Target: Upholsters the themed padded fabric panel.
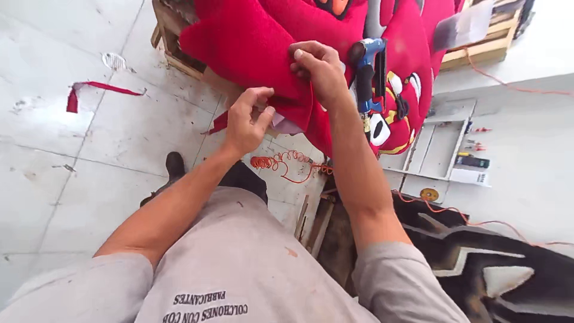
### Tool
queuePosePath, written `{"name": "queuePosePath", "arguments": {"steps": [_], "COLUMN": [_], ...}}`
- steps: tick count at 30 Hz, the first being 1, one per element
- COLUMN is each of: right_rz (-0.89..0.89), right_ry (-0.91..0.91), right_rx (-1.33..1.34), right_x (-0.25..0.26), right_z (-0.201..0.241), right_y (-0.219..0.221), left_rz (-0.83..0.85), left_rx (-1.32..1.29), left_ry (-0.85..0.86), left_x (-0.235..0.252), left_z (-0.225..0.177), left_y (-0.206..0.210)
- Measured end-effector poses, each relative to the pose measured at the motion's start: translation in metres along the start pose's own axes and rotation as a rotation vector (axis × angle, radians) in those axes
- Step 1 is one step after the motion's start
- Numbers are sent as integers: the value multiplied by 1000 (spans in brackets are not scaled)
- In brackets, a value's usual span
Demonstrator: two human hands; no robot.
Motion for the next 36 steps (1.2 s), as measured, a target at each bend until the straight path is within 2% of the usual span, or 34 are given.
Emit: {"name": "queuePosePath", "arguments": {"steps": [2,4,6,8,9,10,11,13,15,18,22,25,29,33,36], "right_rz": [110,241,345,418,442,455,458,474,464,431,434,429,280,256,264], "right_ry": [-53,-93,-131,-178,-203,-229,-248,-266,-303,-465,-773,-911,-1064,-1078,-1089], "right_rx": [10,28,14,6,3,5,11,45,58,-1,-364,-605,-789,-834,-869], "right_x": [2,4,9,21,29,38,46,55,55,45,13,-7,-1,14,17], "right_z": [-5,-9,-12,-14,-16,-17,-19,-23,-27,-32,-40,-52,-53,-50,-49], "right_y": [-8,-18,-28,-35,-36,-36,-35,-35,-36,-38,-50,-47,-24,-13,-14], "left_rz": [-76,-61,120,434,532,551,500,228,-79,-321,-430,-391,-308,-448,-571], "left_rx": [203,282,229,81,44,56,109,284,464,579,606,628,554,332,202], "left_ry": [121,170,-10,-354,-444,-464,-449,-369,-257,-135,-46,-150,-254,-235,-366], "left_x": [-20,-43,-62,-68,-67,-64,-60,-51,-42,-21,3,23,34,-3,-51], "left_z": [-1,8,21,31,35,35,32,23,19,17,12,0,-12,7,43], "left_y": [1,17,53,101,125,146,161,170,161,134,109,89,70,64,87]}}
Point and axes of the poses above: each hand's wrist, its own x-axis towards the middle knuckle, its own y-axis out of the palm, z = x × y, the point moved 3 cm from there along x, towards the middle knuckle, and after that the axes turned 1 degree about -y, right-handed, at the moved point
